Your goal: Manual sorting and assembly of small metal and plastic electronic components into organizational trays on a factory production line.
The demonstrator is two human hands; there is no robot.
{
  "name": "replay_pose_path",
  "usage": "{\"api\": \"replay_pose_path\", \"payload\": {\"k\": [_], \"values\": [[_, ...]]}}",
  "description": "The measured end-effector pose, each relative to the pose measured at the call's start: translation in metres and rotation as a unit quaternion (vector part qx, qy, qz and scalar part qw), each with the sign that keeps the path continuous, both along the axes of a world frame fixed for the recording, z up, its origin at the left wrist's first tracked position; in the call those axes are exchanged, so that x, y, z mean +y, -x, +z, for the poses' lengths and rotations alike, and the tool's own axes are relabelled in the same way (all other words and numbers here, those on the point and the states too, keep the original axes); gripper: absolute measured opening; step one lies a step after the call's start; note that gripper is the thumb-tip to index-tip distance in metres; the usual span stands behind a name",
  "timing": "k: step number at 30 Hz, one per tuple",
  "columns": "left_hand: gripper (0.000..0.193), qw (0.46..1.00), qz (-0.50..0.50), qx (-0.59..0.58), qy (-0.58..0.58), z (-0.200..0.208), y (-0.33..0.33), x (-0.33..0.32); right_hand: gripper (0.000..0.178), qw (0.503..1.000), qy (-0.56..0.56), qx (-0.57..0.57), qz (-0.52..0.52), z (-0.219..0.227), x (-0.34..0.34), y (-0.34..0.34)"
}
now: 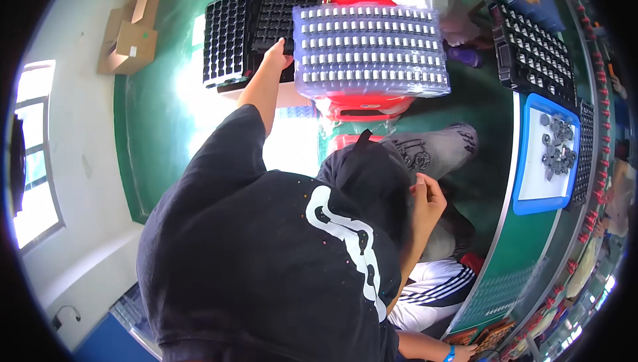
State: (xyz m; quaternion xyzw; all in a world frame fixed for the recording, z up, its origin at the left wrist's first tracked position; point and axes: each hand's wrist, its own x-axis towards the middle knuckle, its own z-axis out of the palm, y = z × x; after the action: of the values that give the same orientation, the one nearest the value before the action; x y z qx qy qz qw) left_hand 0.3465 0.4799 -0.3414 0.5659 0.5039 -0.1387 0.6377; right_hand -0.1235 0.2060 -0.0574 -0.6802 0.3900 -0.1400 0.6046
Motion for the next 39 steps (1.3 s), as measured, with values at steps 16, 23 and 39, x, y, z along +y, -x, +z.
{"api": "replay_pose_path", "payload": {"k": [16,23,39], "values": [[0.040,0.943,0.015,-0.244,-0.227,0.118,0.009,0.023,0.018,0.997,-0.056,-0.010,0.047,-0.016,0.008,-0.009],[0.037,0.922,0.006,-0.313,-0.230,0.161,0.010,0.063,0.019,0.997,-0.066,-0.019,0.032,-0.018,0.008,0.000],[0.042,0.978,-0.012,-0.116,0.175,0.144,0.025,0.142,0.019,0.993,-0.081,-0.016,0.086,-0.021,0.016,-0.017]]}}
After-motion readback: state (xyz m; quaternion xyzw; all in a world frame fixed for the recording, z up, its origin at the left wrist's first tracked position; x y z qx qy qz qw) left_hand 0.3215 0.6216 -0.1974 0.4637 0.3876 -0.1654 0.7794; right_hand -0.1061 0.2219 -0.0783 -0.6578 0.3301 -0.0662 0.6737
